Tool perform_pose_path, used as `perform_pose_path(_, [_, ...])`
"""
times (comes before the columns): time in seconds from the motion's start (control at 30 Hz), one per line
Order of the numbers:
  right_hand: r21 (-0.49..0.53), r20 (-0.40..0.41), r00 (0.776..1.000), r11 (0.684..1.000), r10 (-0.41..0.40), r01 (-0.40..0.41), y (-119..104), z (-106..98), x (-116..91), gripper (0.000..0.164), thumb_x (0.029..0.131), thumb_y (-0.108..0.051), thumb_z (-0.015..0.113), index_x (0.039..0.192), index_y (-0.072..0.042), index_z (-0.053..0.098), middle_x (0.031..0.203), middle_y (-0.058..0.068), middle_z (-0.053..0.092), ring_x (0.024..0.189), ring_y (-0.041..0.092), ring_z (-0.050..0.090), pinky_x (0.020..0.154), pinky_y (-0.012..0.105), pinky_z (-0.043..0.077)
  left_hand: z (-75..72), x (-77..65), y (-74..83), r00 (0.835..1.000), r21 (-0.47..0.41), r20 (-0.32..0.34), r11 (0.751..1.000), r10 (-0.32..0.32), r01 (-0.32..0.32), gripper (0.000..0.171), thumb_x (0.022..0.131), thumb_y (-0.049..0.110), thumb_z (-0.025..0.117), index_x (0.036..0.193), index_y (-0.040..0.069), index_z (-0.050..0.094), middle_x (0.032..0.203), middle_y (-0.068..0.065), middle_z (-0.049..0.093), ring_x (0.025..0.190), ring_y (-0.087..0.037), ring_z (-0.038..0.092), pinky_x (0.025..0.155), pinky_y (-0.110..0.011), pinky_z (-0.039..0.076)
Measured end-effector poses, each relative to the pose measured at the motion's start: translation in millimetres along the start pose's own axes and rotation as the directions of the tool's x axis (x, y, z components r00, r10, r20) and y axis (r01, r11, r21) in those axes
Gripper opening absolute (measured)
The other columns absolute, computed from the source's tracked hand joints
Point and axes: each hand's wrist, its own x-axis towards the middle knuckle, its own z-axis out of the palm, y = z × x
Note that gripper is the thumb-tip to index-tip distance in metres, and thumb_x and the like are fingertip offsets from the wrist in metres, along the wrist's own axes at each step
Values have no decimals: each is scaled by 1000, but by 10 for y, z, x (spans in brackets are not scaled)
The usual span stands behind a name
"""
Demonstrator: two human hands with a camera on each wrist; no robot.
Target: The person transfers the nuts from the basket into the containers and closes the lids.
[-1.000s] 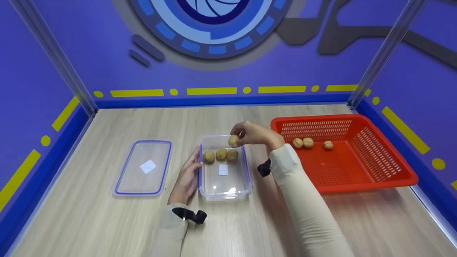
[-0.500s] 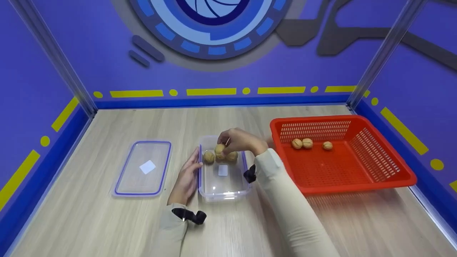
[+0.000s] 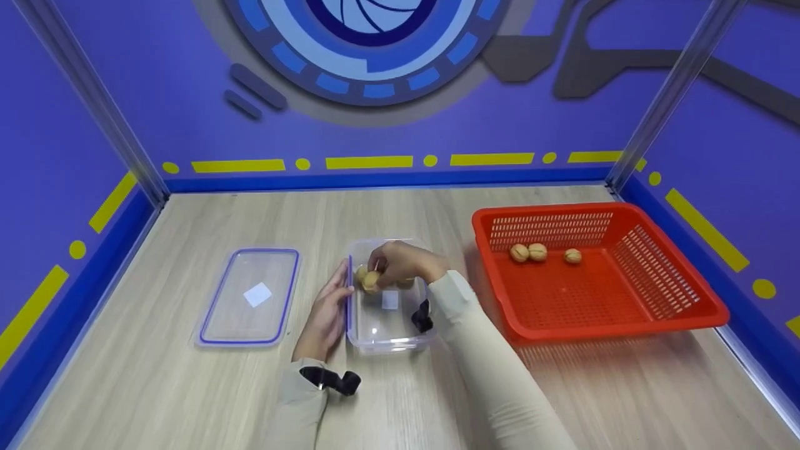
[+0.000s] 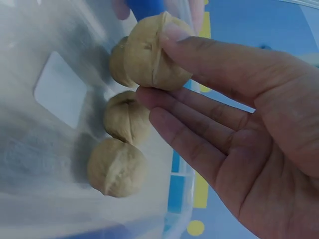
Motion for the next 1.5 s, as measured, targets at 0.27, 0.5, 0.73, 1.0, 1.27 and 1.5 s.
perform_pose_path(0.27, [2, 51, 998, 999, 39, -39, -34, 100, 25, 29, 76, -18, 80, 103, -12, 70, 97, 3, 69, 73, 12, 56, 58, 22, 46, 7, 2, 6, 1000, -2, -8, 1000, -10, 10, 67, 90, -6, 38, 152, 2, 13, 162, -10, 4, 150, -24, -2, 124, -36, -2])
perform_pose_path(0.5, [-22, 81, 997, 1000, -3, 4, -50, 134, 27, 33, 73, -18, 83, 103, -10, 71, 102, 5, 71, 91, 15, 61, 84, 30, 52, -10, -8, 5, 1000, 11, 16, 1000, -6, 6, 66, 91, -6, 36, 152, 1, 11, 162, -12, 2, 150, -25, -5, 123, -37, -3])
perform_pose_path(0.73, [-73, 130, 991, 997, 38, -29, -61, 146, 19, 31, 73, -21, 83, 100, -12, 73, 100, 3, 70, 88, 13, 59, 83, 29, 50, -11, -4, -3, 1000, 5, 24, 1000, -12, 12, 66, 91, -6, 35, 152, 1, 11, 162, -10, 1, 150, -24, -5, 123, -36, -4])
perform_pose_path(1.0, [-51, 155, 987, 998, 31, -23, -73, 146, 20, 35, 75, -16, 81, 108, -10, 71, 104, 6, 71, 92, 17, 62, 90, 33, 51, -5, -12, 6, 1000, 18, 8, 1000, -13, 13, 66, 91, -5, 36, 152, 3, 13, 162, -9, 3, 150, -24, -4, 123, -37, -4])
perform_pose_path(1.27, [-52, 175, 985, 999, 4, 5, -79, 134, 16, 40, 78, -9, 77, 117, -6, 68, 110, 10, 71, 100, 22, 65, 93, 34, 52, -10, -11, 1, 1000, 12, 11, 1000, -4, 4, 66, 91, -5, 36, 152, 2, 13, 162, -9, 4, 150, -23, -4, 123, -35, -3])
perform_pose_path(1.5, [-39, 163, 986, 999, -19, 26, -81, 112, 9, 40, 79, -8, 76, 118, -5, 67, 112, 11, 71, 105, 23, 65, 93, 34, 53, -18, -12, 0, 1000, 23, 24, 1000, -10, 9, 66, 92, -4, 36, 153, 3, 12, 163, -8, 2, 150, -23, -7, 123, -37, -5])
